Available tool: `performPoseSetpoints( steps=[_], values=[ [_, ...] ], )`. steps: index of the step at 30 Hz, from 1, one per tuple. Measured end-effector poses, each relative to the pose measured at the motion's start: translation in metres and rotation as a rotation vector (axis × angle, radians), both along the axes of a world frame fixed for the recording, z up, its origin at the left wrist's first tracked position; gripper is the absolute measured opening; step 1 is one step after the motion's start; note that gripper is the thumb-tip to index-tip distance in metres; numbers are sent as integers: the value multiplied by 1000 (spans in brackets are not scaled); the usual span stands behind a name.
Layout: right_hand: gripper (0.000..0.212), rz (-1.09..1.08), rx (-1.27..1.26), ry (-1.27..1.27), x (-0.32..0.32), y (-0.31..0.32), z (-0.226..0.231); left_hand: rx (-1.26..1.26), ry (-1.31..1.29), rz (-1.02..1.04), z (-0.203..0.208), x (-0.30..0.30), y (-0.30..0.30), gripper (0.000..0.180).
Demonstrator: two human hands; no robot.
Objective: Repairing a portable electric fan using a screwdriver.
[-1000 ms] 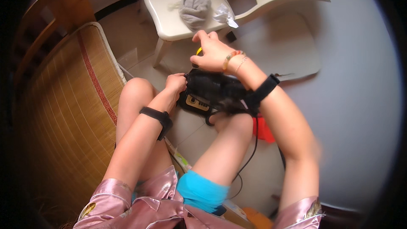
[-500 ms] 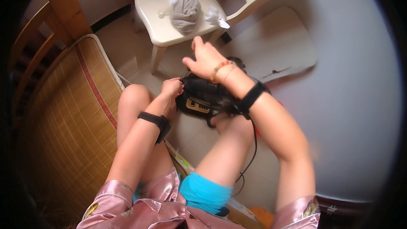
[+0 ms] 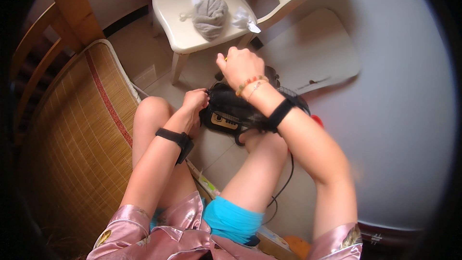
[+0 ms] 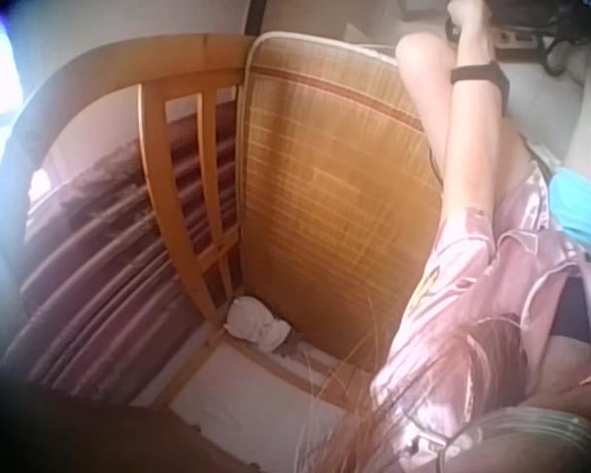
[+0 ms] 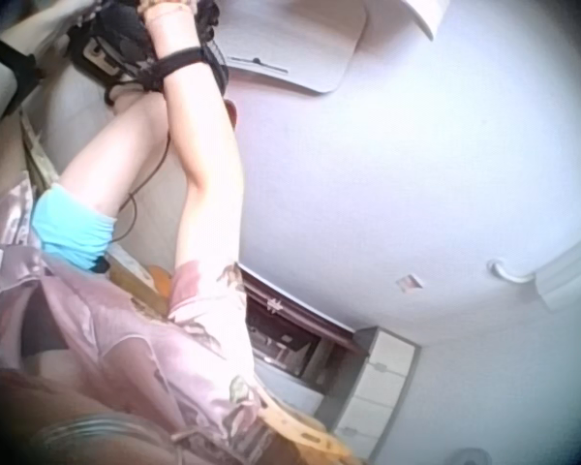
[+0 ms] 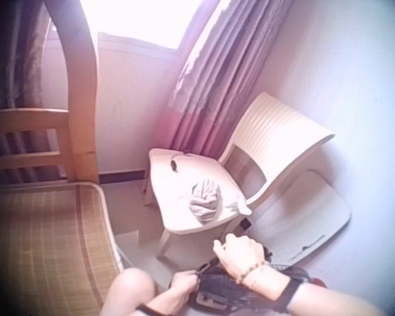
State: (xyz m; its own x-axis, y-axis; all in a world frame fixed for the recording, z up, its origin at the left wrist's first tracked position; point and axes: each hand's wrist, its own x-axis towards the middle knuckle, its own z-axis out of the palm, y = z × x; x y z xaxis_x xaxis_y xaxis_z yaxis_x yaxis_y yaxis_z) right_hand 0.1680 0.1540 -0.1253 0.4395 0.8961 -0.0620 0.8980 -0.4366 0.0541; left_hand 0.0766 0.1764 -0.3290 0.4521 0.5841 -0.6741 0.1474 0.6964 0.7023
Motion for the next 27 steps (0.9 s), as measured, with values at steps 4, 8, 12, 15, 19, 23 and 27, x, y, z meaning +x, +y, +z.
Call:
performPoseSetpoints(
  steps=[4, 8, 12, 15, 19, 23, 27],
  values=[
    [40, 6, -107, 233, 3, 1, 13, 33, 27, -57, 2, 2, 0, 39],
    [36, 235, 5, 599, 28, -2, 1, 34, 0, 3, 1, 6, -2, 38],
    [32, 324, -68, 498, 28, 1, 0, 42, 49, -19, 3, 1, -1, 38],
    [30, 356, -52, 315, 20, 7, 10, 55, 50, -42, 11, 0, -1, 37],
    [53, 165, -27, 31, 7, 15, 10, 5, 87, -19, 11, -2, 0, 35],
    [44, -3, -123, 252, 21, 11, 8, 4, 83, -20, 13, 1, -1, 34],
    [43, 300, -12, 291, 28, -2, 4, 31, 72, -8, 3, 1, 0, 33]
  ],
)
